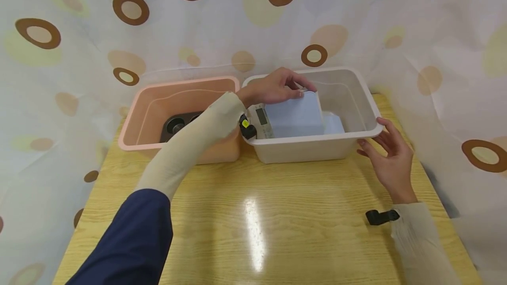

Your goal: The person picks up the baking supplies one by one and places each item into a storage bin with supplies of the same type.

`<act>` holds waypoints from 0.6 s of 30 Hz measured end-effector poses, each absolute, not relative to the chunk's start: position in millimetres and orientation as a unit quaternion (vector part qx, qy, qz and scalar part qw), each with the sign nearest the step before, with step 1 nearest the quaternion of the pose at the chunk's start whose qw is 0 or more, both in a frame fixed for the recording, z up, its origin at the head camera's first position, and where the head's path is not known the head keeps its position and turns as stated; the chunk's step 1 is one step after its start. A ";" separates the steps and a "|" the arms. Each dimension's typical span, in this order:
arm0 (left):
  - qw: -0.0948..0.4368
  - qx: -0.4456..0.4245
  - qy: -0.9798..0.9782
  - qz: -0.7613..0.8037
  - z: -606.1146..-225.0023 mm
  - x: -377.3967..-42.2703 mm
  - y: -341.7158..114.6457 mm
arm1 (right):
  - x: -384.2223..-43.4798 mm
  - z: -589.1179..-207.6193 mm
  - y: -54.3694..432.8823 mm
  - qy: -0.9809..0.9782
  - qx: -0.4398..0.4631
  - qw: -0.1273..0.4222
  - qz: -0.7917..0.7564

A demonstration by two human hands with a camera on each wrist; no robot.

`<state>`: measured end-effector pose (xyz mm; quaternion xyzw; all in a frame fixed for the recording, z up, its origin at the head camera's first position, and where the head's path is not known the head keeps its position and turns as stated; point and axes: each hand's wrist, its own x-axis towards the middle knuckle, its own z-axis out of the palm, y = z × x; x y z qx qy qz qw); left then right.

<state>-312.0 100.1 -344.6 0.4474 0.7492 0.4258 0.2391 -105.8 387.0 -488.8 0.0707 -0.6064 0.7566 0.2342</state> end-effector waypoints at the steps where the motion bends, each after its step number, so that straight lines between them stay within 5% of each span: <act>1: 0.244 0.444 0.748 0.429 -345.6 -311.6 99.5 | -106.1 -489.2 387.5 -0.607 0.073 0.233 0.756; 18: 0.209 0.479 0.741 0.422 -343.2 -314.5 105.3 | -113.6 -490.0 388.2 -0.633 0.052 0.236 0.735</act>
